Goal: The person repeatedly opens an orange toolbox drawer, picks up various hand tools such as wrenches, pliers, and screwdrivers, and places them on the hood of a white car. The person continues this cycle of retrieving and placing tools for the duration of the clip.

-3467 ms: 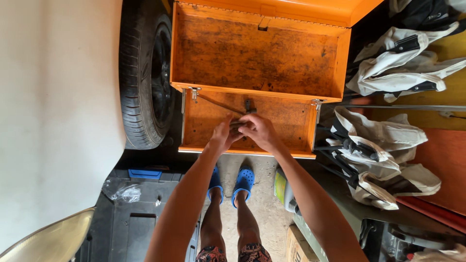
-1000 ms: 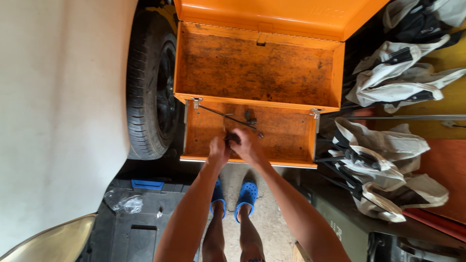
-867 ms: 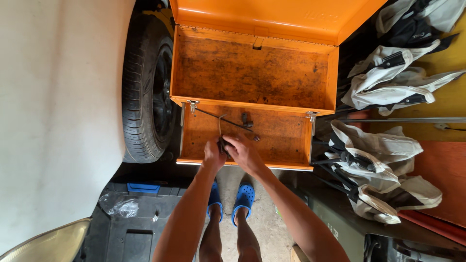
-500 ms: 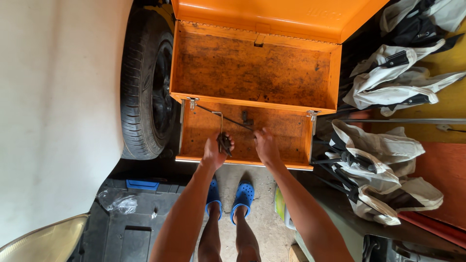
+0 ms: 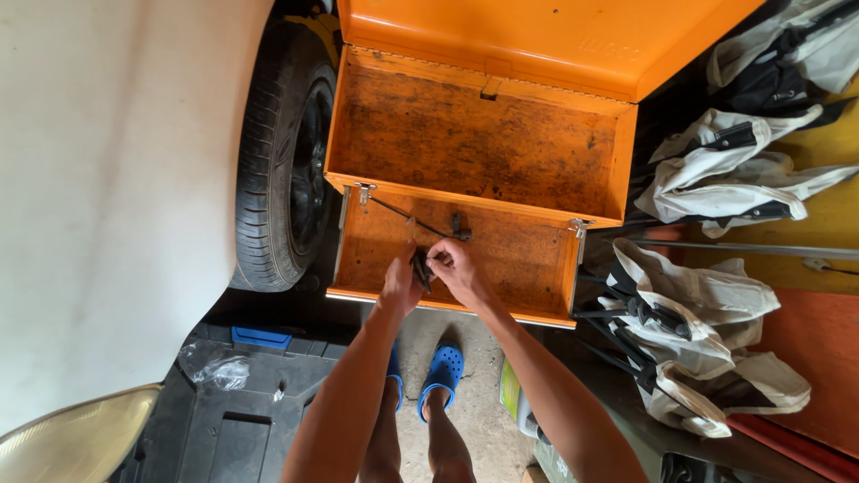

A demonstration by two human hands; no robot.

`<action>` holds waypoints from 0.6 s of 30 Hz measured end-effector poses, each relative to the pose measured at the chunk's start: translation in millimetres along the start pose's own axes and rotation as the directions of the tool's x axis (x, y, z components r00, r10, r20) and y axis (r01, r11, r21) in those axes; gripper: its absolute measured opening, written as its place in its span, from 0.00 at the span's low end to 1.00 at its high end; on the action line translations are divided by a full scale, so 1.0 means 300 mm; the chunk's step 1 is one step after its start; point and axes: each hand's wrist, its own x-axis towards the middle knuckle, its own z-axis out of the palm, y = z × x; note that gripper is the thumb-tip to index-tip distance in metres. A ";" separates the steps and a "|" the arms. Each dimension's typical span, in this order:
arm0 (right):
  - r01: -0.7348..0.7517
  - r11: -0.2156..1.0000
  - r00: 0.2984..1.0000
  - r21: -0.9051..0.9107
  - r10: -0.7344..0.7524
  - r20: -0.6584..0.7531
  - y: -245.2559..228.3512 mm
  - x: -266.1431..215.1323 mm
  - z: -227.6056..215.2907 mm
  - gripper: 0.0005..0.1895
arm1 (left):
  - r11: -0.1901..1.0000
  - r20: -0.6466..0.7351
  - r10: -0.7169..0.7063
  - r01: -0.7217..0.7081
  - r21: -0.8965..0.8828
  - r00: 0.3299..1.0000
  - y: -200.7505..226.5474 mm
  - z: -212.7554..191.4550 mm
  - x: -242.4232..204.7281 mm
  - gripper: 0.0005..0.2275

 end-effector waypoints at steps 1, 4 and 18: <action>0.016 1.000 1.000 -0.010 -0.016 -0.002 -0.005 -0.003 -0.002 0.07 | 1.000 0.000 -0.003 0.003 -0.010 1.000 0.004 0.000 -0.007 0.17; 0.042 0.991 0.993 -0.129 -0.055 -0.100 0.003 0.017 -0.025 0.08 | 0.998 0.143 0.027 -0.034 0.052 0.989 0.033 -0.015 -0.031 0.19; -0.208 0.809 0.958 -0.550 0.281 0.051 0.198 0.205 -0.152 0.14 | 0.976 0.117 0.128 -0.146 0.160 0.985 0.101 0.004 -0.070 0.21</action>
